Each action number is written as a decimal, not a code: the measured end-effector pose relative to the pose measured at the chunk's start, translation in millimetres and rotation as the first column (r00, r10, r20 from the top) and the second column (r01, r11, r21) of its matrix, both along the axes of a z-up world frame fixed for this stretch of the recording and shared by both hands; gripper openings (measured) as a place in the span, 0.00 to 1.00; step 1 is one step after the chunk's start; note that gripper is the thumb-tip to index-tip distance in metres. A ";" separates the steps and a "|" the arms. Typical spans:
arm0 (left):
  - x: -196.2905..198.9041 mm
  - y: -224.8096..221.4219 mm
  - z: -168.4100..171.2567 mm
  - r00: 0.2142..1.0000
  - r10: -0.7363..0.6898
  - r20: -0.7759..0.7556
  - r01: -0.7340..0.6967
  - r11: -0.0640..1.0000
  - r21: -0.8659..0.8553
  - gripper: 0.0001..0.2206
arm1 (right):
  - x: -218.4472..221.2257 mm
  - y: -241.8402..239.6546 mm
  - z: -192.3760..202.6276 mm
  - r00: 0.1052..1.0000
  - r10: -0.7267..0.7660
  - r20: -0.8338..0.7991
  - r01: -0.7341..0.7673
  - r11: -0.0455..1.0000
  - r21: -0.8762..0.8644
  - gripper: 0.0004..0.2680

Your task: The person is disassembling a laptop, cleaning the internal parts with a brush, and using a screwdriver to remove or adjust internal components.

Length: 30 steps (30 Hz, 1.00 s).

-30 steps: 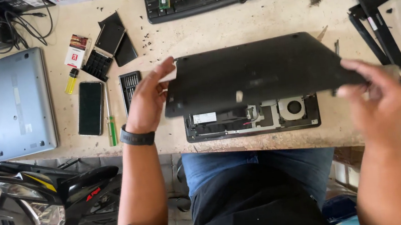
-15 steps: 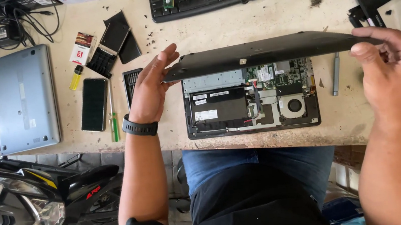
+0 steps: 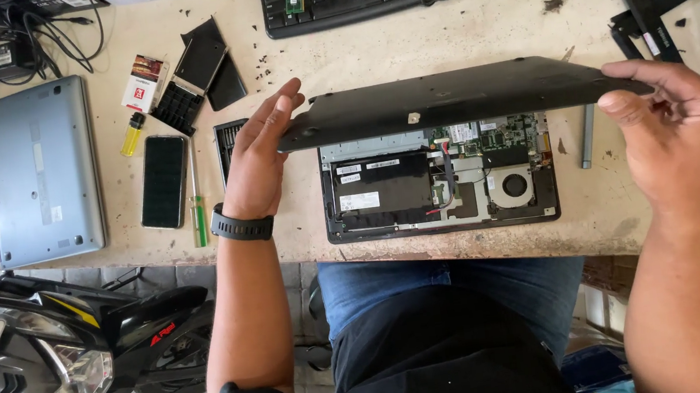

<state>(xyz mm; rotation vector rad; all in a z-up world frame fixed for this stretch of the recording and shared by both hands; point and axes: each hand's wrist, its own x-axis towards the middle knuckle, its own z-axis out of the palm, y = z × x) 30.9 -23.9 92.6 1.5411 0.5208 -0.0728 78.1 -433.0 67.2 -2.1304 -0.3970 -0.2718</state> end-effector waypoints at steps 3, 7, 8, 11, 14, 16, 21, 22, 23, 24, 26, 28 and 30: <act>-1.4 0.2 2.1 0.999 0.005 -0.042 -0.004 1.000 0.017 0.30 | -0.7 -0.3 -0.2 1.000 -0.010 0.010 0.010 0.999 -0.040 0.18; -1.2 2.7 -1.1 1.000 0.006 -0.004 -0.006 1.000 0.002 0.30 | -0.3 -0.2 -0.3 1.000 -0.005 0.008 0.005 1.000 -0.028 0.17; -1.2 2.6 -0.6 1.000 0.003 -0.014 -0.003 1.000 0.004 0.30 | -0.8 0.5 0.8 1.000 0.000 0.000 0.000 1.000 -0.024 0.18; -0.2 3.9 -4.5 1.000 -0.009 -0.001 0.009 1.000 0.017 0.30 | -1.6 0.7 1.2 1.000 0.002 -0.008 -0.002 1.000 -0.027 0.18; -0.1 4.4 -8.0 0.998 -0.021 0.054 0.020 1.000 0.019 0.29 | -2.4 2.3 2.6 1.000 0.002 -0.012 -0.003 1.000 -0.024 0.19; -0.8 4.2 -8.1 0.996 -0.023 0.083 0.022 1.000 0.010 0.29 | -2.6 2.6 2.9 1.000 0.006 -0.019 -0.006 1.000 -0.013 0.19; -2.0 2.9 -6.4 0.997 -0.015 0.080 0.012 0.999 0.042 0.25 | -0.2 0.8 2.2 1.000 0.003 -0.010 -0.004 1.000 -0.025 0.18; -1.7 3.6 -7.7 0.997 -0.015 0.081 0.012 0.999 0.041 0.25 | -0.1 1.1 2.8 1.000 0.003 -0.009 -0.003 1.000 -0.026 0.18; -1.4 4.3 -9.0 0.998 -0.007 0.069 0.004 0.999 0.039 0.24 | 0.0 1.4 3.4 1.000 -0.006 -0.014 0.006 0.999 -0.036 0.18; -1.3 4.9 -10.4 0.998 0.001 0.056 -0.004 0.999 0.038 0.23 | -0.2 1.6 3.8 1.000 -0.016 -0.020 0.015 0.999 -0.046 0.19; -1.6 4.5 -10.3 0.999 0.004 0.054 -0.006 0.999 0.033 0.23 | 0.5 1.6 4.4 1.000 -0.003 -0.010 0.003 0.999 -0.054 0.19; -1.7 4.4 -9.8 0.999 0.007 0.052 -0.009 1.000 0.029 0.22 | 1.0 1.8 5.1 1.000 0.010 0.000 -0.010 0.998 -0.062 0.19; -2.1 4.1 -9.3 0.999 0.009 0.044 -0.010 1.000 0.025 0.23 | 0.8 1.9 5.9 1.000 0.016 0.003 -0.016 0.998 -0.067 0.18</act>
